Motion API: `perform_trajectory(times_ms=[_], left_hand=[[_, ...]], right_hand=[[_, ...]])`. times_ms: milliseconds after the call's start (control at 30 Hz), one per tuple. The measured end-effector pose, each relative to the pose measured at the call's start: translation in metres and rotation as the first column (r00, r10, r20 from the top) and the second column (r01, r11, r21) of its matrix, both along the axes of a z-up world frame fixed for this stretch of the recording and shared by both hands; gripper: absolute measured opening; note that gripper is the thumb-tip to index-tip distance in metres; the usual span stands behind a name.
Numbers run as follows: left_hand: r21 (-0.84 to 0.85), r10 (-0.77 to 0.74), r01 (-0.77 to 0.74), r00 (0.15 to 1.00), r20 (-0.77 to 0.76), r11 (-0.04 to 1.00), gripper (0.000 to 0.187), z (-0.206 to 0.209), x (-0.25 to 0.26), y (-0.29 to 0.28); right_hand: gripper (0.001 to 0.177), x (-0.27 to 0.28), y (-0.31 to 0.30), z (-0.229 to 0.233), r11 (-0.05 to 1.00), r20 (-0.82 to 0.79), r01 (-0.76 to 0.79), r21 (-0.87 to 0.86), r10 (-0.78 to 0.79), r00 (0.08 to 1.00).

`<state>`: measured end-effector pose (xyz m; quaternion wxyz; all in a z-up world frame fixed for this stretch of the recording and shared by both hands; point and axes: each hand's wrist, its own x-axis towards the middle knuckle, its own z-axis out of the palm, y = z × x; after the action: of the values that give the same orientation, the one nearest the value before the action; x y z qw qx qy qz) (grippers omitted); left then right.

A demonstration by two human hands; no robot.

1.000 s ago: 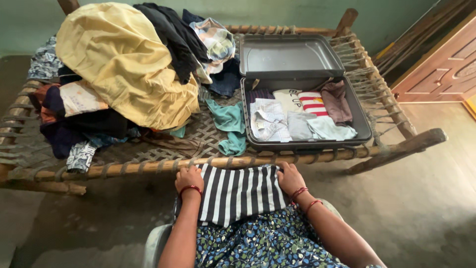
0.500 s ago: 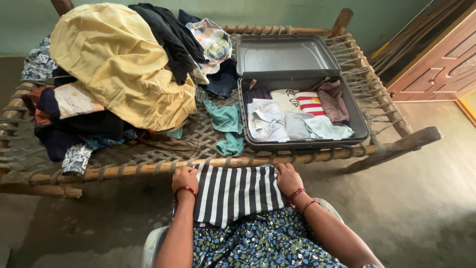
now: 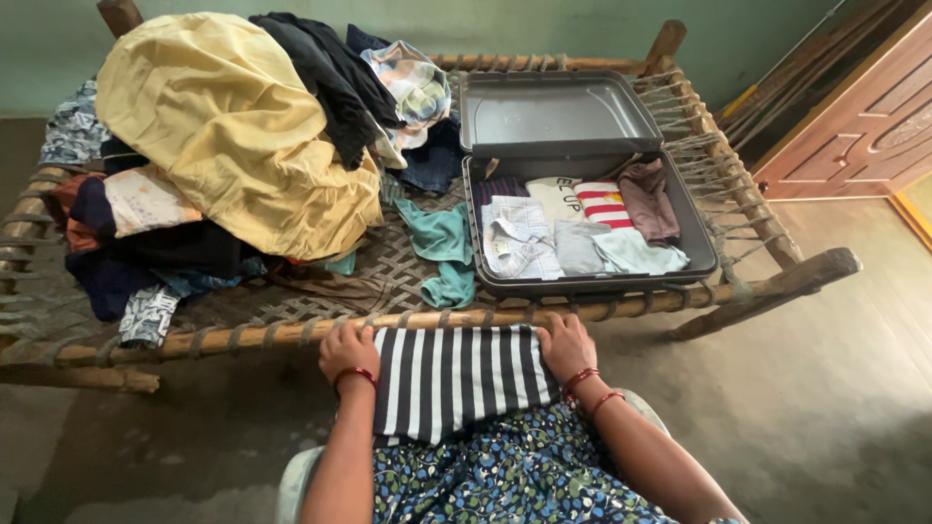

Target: The person folds several pieces of clothing by hand, including a white shirt and a green top, and places them into an open suitcase on a woven bed.

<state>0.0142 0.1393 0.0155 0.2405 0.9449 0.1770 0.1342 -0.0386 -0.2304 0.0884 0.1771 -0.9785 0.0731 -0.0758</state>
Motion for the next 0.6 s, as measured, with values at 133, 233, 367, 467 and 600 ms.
perform_trajectory(times_ms=[133,233,367,467,600], left_hand=[[0.241,-0.236,0.289,0.945,-0.226,0.927,0.063,0.045,-0.01,-0.044],[0.129,-0.346,0.469,0.786,-0.511,0.874,0.074,0.08,-0.028,-0.084],[0.072,-0.29,0.513,0.589,-0.755,0.855,0.082,0.101,-0.039,-0.091],[0.065,-0.267,0.453,0.629,-0.731,0.889,0.082,0.105,-0.04,-0.086],[0.071,-0.222,0.375,0.68,-0.699,0.924,0.085,0.102,-0.039,-0.072]], right_hand=[[0.04,-0.007,0.021,0.013,0.947,0.095,-0.315,-0.055,0.319,0.943],[0.056,-0.011,0.036,0.0,0.846,-0.156,-0.522,-0.108,0.504,0.85],[0.071,-0.002,0.029,-0.007,0.884,-0.412,-0.458,-0.093,0.385,0.826],[0.075,0.0,0.026,-0.01,0.902,-0.448,-0.421,-0.096,0.339,0.828],[0.076,0.002,0.024,-0.016,0.902,-0.438,-0.419,-0.102,0.337,0.834]])
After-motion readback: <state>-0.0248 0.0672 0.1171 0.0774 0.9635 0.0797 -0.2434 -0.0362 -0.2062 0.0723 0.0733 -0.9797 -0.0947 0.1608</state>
